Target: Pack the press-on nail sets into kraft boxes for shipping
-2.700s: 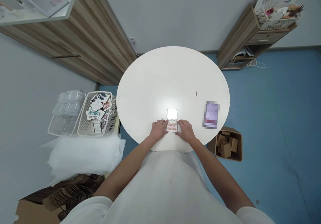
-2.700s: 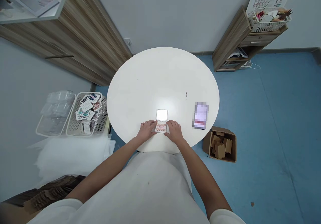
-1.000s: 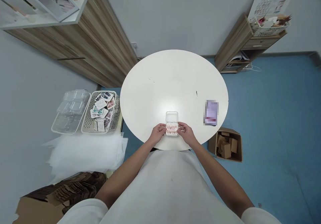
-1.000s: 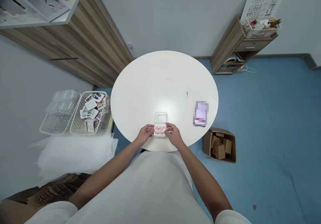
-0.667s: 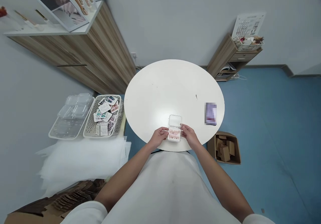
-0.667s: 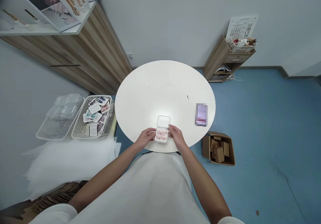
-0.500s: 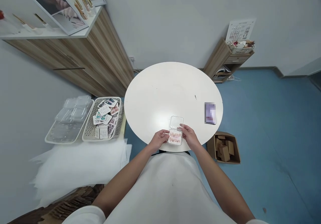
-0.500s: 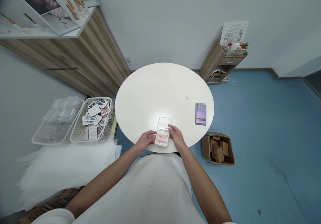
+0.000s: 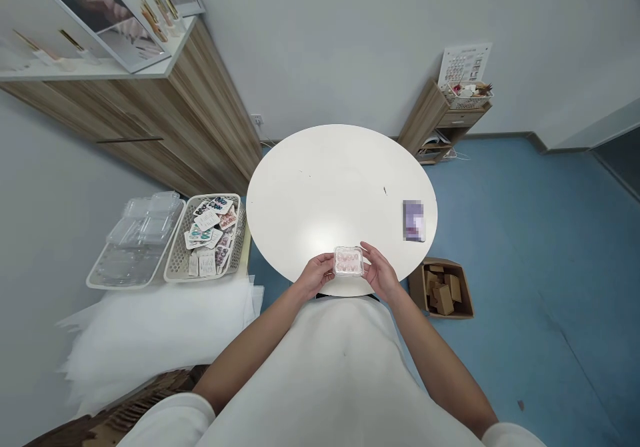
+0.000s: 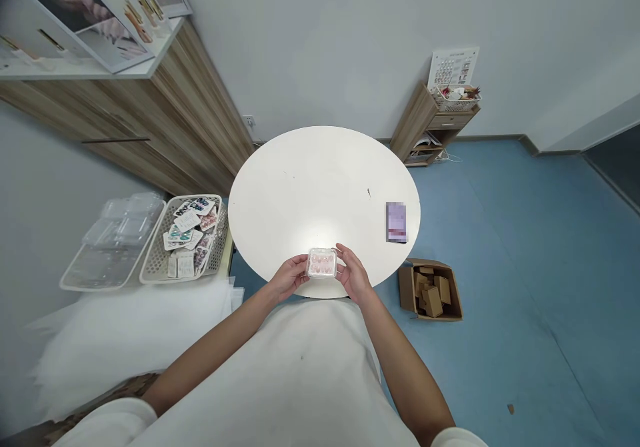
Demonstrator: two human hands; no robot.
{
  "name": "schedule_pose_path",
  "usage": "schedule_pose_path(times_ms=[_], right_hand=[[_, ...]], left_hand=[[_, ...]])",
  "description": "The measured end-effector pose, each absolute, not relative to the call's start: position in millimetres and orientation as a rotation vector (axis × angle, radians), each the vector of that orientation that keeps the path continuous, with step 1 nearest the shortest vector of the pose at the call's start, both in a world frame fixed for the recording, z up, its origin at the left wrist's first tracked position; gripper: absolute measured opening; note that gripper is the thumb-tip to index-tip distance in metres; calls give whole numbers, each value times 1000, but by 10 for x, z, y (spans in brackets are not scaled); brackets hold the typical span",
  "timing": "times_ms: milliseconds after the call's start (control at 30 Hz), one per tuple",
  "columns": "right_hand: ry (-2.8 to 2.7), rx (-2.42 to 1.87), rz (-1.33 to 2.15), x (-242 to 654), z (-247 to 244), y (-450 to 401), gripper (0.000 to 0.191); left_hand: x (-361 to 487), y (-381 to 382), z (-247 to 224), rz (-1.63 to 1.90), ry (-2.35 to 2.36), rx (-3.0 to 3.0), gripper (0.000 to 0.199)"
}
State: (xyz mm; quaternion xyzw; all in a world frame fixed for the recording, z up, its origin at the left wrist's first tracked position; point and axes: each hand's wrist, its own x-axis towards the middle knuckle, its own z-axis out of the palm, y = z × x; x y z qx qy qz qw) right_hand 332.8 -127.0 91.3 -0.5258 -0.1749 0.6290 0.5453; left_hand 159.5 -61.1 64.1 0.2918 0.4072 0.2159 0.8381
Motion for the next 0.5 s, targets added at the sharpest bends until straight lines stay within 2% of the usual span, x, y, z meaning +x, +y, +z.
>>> schedule_pose_path(times_ms=[333, 500], right_hand=[[-314, -1350, 1500, 3203, 807, -1400, 47], [-332, -1361, 1455, 3144, 799, -1431, 48]], left_hand=[[1591, -632, 651, 485, 838, 666, 33], [1488, -710, 664, 417, 941, 877, 45]])
